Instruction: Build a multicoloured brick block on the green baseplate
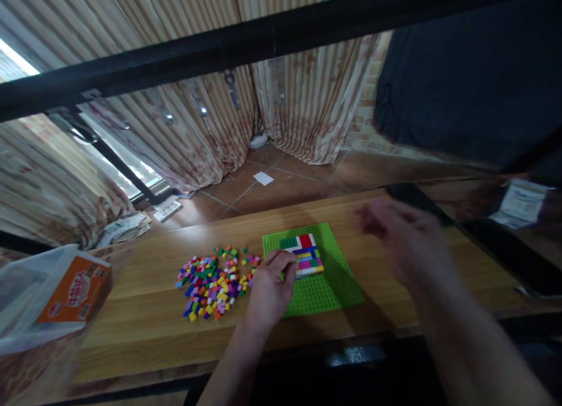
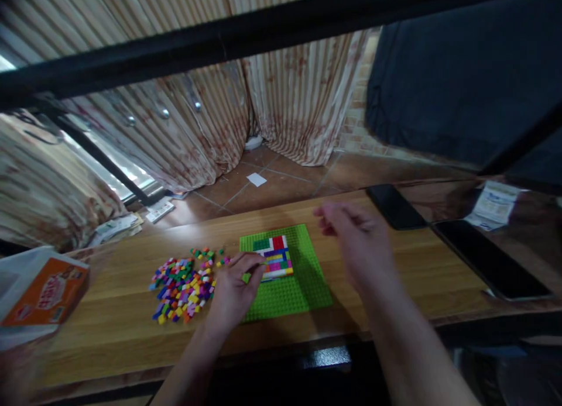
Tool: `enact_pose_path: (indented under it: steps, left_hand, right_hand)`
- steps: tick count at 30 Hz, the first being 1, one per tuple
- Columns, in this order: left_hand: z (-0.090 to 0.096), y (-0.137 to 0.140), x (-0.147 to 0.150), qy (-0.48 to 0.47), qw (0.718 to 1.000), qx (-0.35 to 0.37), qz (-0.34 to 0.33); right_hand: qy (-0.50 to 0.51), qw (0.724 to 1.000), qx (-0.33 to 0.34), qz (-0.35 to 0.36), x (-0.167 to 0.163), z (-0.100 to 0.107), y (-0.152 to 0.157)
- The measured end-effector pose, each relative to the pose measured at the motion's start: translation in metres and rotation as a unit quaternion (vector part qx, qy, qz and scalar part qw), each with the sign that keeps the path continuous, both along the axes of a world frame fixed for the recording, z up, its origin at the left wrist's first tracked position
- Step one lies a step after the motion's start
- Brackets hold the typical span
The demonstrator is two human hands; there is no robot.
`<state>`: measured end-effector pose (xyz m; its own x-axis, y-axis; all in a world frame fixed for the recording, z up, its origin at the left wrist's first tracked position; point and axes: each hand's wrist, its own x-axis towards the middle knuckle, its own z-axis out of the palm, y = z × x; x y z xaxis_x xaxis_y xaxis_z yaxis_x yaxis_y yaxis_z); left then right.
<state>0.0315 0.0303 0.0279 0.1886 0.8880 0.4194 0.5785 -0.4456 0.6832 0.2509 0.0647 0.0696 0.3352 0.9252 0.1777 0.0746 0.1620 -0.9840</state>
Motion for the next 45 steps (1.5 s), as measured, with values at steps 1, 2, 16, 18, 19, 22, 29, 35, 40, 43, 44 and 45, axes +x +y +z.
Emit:
enact_pose_path:
  steps: [1,2,16,18,19,22,29,35,40,43,44,45]
  left_hand:
    - [-0.001,0.001,0.006,0.001,1.0,-0.002,-0.007]
    - [-0.002,0.002,0.01,0.008,1.0,-0.005,-0.008]
    - [-0.019,0.009,0.043,0.158,0.983,0.019,0.093]
    - [-0.019,0.01,0.043,0.159,0.982,0.022,0.104]
    - [-0.019,0.01,0.043,0.159,0.981,0.023,0.108]
    - [-0.018,0.01,0.043,0.162,0.98,0.023,0.117]
    - [-0.017,0.012,0.043,0.154,0.982,0.011,0.113]
    - [-0.019,0.012,0.042,0.152,0.984,0.032,0.084]
    - [-0.019,0.011,0.041,0.142,0.986,0.024,0.079]
    - [-0.021,0.011,0.041,0.129,0.988,0.011,0.087]
    - [-0.021,0.011,0.041,0.124,0.988,0.006,0.089]
    - [-0.022,0.011,0.041,0.118,0.989,0.003,0.09]
  right_hand:
    - [0.005,1.0,-0.03,-0.003,-0.002,-0.007,0.002]
    - [0.014,0.998,-0.064,-0.005,-0.004,-0.014,0.004]
    - [-0.141,0.962,-0.162,0.167,-0.019,-0.047,0.015]
    - [-0.167,0.958,-0.154,0.173,-0.02,-0.051,0.015]
    - [-0.174,0.956,-0.156,0.178,-0.02,-0.052,0.015]
    - [-0.189,0.949,-0.163,0.192,-0.022,-0.052,0.015]
    - [-0.177,0.944,-0.17,0.22,-0.024,-0.058,0.015]
    - [-0.157,0.946,-0.176,0.222,-0.023,-0.063,0.016]
    - [-0.168,0.946,-0.167,0.221,-0.024,-0.058,0.015]
    - [-0.175,0.946,-0.172,0.214,-0.026,-0.057,0.014]
    - [-0.176,0.946,-0.174,0.211,-0.027,-0.057,0.014]
    - [-0.179,0.945,-0.178,0.209,-0.028,-0.058,0.014]
